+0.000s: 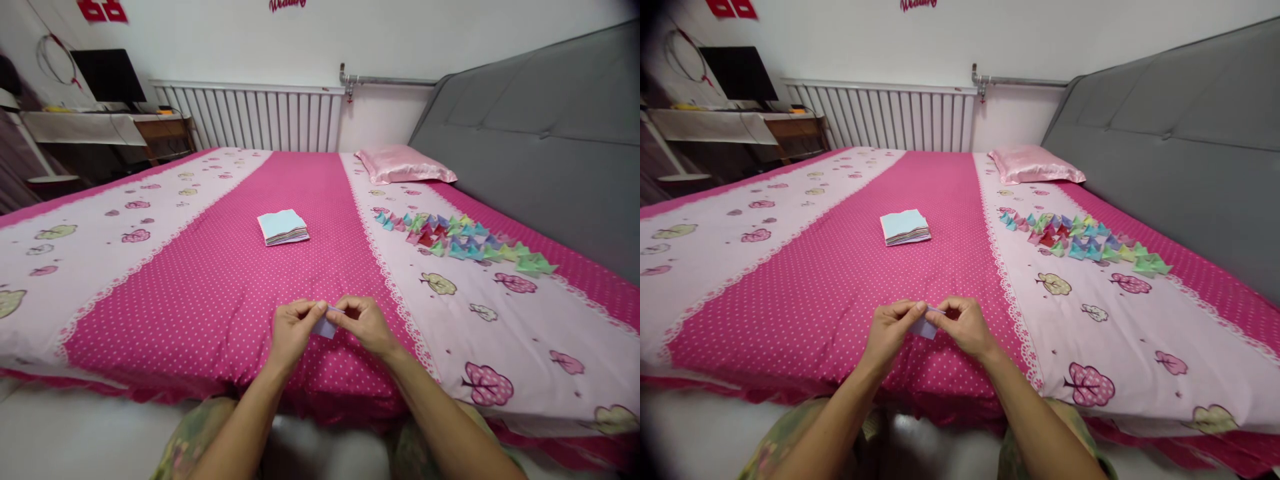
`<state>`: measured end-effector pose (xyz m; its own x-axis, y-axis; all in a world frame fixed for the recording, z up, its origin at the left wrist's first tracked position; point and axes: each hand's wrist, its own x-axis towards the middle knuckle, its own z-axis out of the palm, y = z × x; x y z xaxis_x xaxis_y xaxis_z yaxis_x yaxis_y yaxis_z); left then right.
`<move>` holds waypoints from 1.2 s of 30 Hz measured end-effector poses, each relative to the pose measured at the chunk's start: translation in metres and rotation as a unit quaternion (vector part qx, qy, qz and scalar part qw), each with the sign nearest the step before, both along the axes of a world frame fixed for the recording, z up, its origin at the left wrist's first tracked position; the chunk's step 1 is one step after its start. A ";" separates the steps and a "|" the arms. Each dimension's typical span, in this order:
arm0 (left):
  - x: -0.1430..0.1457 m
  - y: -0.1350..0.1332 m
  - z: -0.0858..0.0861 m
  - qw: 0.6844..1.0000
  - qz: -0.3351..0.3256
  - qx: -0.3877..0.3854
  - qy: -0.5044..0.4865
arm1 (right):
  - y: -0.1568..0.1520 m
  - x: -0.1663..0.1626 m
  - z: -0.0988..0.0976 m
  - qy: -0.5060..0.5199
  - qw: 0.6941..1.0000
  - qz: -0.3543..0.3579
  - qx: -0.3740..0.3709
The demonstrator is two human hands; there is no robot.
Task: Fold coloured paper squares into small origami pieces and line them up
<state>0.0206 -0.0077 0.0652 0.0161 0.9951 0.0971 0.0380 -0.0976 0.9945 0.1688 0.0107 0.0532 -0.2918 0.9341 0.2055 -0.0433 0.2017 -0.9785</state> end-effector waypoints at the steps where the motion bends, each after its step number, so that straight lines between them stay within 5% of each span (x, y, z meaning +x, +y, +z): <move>1: 0.000 0.000 0.000 1.000 0.001 0.007 0.010 | 0.000 0.000 0.000 -0.002 1.000 -0.001 0.005; 11: 0.000 0.002 -0.001 0.999 -0.016 -0.018 -0.031 | 0.001 0.005 0.009 -0.043 0.998 -0.012 0.042; 17: 0.002 0.005 -0.001 0.995 -0.043 -0.067 -0.052 | 0.005 0.007 0.003 -0.021 0.998 -0.063 0.013; 36: 0.003 0.004 0.002 0.989 -0.071 -0.084 -0.100 | 0.003 0.000 0.000 0.038 0.995 -0.073 -0.053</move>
<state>0.0231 -0.0032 0.0674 0.1549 0.9865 -0.0538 -0.1632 0.0793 0.9834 0.1690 0.0134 0.0532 -0.1380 0.9832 0.1198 -0.0952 0.1072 -0.9897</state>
